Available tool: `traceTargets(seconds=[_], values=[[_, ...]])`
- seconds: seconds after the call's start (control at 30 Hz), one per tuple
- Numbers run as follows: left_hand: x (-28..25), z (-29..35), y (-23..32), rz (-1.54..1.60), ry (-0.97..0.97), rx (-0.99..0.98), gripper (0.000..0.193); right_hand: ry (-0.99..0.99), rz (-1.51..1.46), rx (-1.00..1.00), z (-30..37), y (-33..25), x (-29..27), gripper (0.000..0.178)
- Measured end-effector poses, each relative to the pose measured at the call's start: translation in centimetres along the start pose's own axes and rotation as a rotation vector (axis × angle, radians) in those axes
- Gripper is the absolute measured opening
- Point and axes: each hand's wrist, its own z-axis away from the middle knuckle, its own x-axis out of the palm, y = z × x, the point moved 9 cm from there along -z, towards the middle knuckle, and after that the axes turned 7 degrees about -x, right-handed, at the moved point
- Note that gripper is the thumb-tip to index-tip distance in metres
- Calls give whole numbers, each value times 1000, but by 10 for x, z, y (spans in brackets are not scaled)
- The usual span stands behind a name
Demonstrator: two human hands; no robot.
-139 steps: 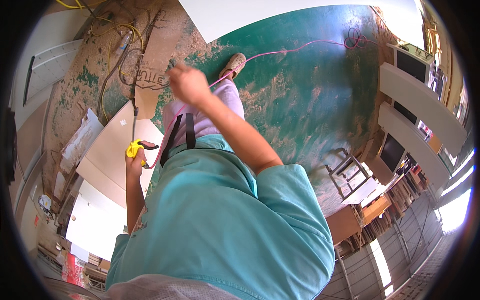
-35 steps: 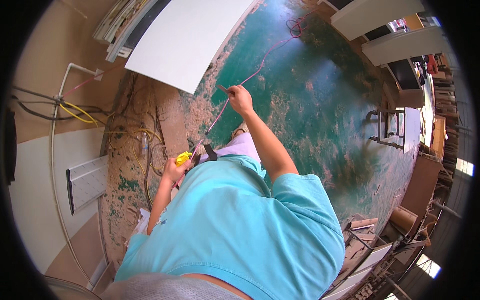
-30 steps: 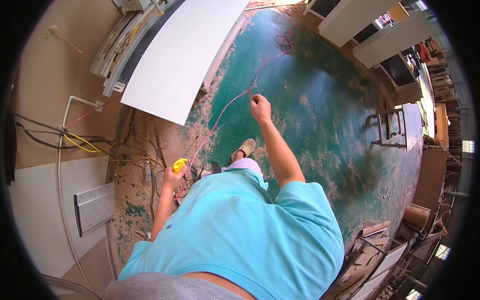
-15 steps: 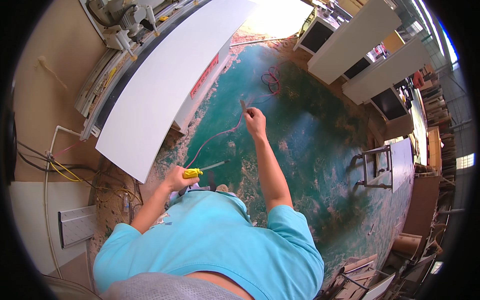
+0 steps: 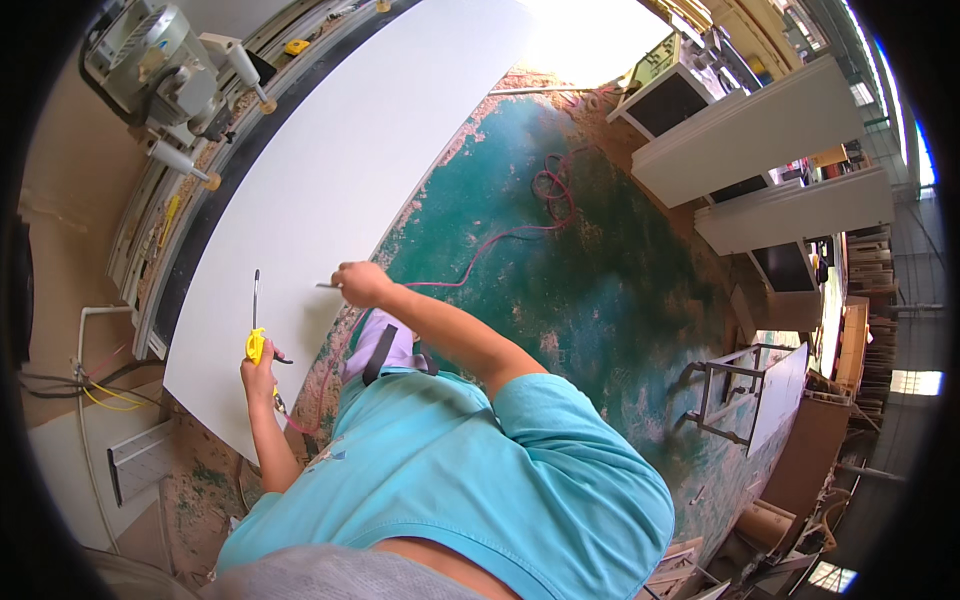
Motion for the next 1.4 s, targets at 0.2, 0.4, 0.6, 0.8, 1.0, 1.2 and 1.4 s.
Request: traceTargets(seconds=[0.2,0.4,0.6,0.8,1.0,1.2,1.4], values=[[110,-20,93,145,-147,-105,34,-223,112,-103,-61,44,5,18],[198,-73,176,81,-186,-145,33,107,172,219,-99,291,-214,21],[326,-164,271,6,-202,-177,34,363,417,414,-130,572,-472,17],[500,-228,395,22,-250,-218,34,364,529,615,-153,834,-694,16],[606,-254,507,7,-135,-219,30,506,314,490,-182,892,-751,17],[636,-228,542,56,21,-313,30,-188,-8,-393,-249,701,-574,16],[677,-163,525,447,149,-566,26,158,145,-223,-421,797,-646,19]])
